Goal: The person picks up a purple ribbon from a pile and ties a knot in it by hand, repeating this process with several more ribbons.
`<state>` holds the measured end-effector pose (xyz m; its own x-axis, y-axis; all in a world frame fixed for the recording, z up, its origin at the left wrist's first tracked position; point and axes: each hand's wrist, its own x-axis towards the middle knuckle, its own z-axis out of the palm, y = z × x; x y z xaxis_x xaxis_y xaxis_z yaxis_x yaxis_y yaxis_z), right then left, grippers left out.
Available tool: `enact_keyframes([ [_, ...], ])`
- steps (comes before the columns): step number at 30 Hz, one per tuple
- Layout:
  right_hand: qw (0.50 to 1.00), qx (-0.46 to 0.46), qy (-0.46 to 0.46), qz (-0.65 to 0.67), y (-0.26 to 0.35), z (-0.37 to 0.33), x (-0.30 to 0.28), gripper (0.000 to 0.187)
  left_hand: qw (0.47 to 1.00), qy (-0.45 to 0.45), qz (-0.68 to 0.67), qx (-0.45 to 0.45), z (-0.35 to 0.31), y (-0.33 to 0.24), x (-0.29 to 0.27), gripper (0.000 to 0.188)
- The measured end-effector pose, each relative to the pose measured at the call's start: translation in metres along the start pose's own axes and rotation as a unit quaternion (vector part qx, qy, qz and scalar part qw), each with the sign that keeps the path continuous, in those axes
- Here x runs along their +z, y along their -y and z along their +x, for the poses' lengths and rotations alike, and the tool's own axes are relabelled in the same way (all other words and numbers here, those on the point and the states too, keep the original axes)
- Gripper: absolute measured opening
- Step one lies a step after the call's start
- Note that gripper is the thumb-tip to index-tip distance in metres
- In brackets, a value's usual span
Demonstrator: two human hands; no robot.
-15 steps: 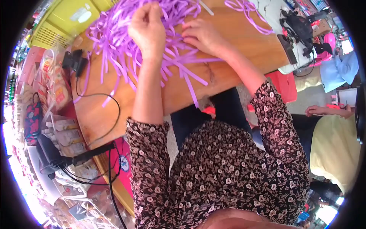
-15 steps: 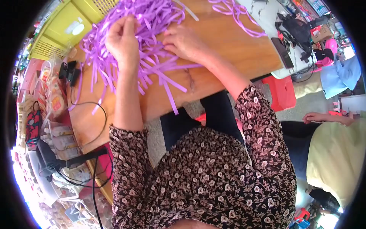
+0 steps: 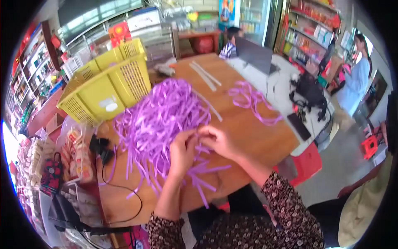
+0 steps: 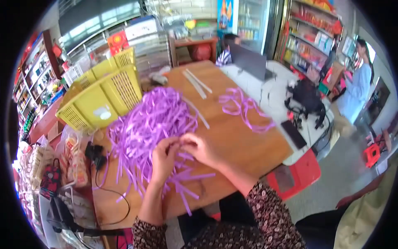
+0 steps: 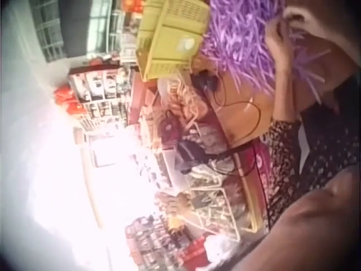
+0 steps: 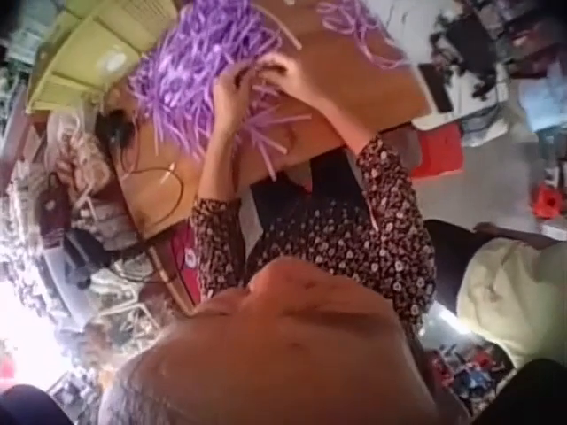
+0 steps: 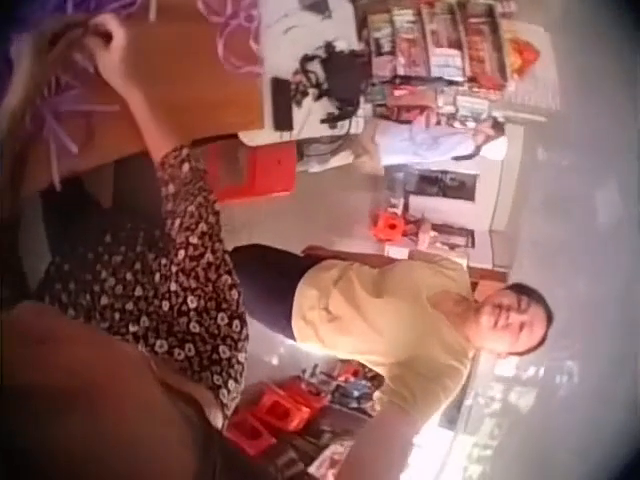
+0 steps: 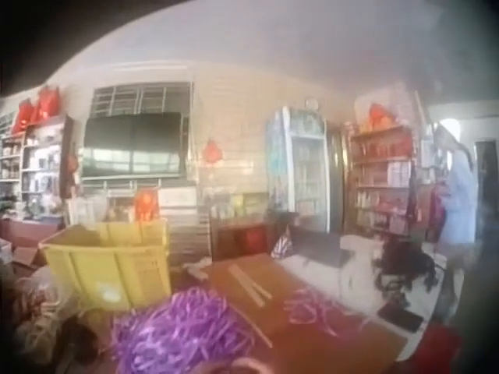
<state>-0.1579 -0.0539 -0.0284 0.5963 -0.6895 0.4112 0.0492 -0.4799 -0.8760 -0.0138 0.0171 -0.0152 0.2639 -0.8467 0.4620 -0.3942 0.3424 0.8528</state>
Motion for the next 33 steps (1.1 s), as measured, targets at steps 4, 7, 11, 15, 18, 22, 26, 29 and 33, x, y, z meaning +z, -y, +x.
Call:
enact_keyframes([
  [4, 0.998, -0.034, -0.015, 0.051, 0.006, 0.006, -0.025, 0.016, 0.997, 0.006, 0.008, -0.08, 0.004, -0.011, -0.001, 0.017],
  [7, 0.998, -0.024, -0.013, 0.063, 0.005, 0.028, -0.042, 0.014, 0.996, 0.009, -0.006, -0.088, 0.019, -0.012, 0.004, 0.016],
  [11, 0.999, -0.003, 0.048, 0.019, 0.004, 0.035, -0.056, 0.013, 0.98, -0.013, -0.126, -0.155, 0.024, -0.017, 0.005, 0.01],
  [15, 0.993, 0.069, 0.1, -0.002, 0.01, 0.042, -0.079, 0.014, 0.979, -0.082, -0.123, -0.138, 0.026, -0.01, -0.014, 0.006],
  [18, 0.99, 0.1, 0.103, -0.014, 0.007, 0.036, -0.103, 0.013, 0.979, -0.116, -0.119, -0.121, 0.021, -0.008, -0.028, 0.005],
  [22, 0.995, 0.067, 0.059, -0.034, 0.01, 0.035, -0.116, 0.009, 0.985, -0.129, -0.079, -0.087, 0.023, -0.01, -0.031, 0.005],
  [26, 0.991, 0.046, 0.056, -0.116, 0.003, 0.036, -0.127, 0.01, 0.985, -0.14, 0.097, -0.014, 0.025, -0.007, -0.032, 0.006],
  [29, 0.987, 0.041, 0.035, -0.151, -0.007, 0.03, -0.129, 0.01, 0.885, -0.158, 0.424, 0.107, 0.026, -0.016, -0.031, 0.021],
  [33, 0.981, -0.102, 0.068, -0.153, -0.006, 0.025, -0.101, 0.01, 0.872, -0.163, 0.415, 0.2, 0.023, -0.038, 0.012, 0.041],
])
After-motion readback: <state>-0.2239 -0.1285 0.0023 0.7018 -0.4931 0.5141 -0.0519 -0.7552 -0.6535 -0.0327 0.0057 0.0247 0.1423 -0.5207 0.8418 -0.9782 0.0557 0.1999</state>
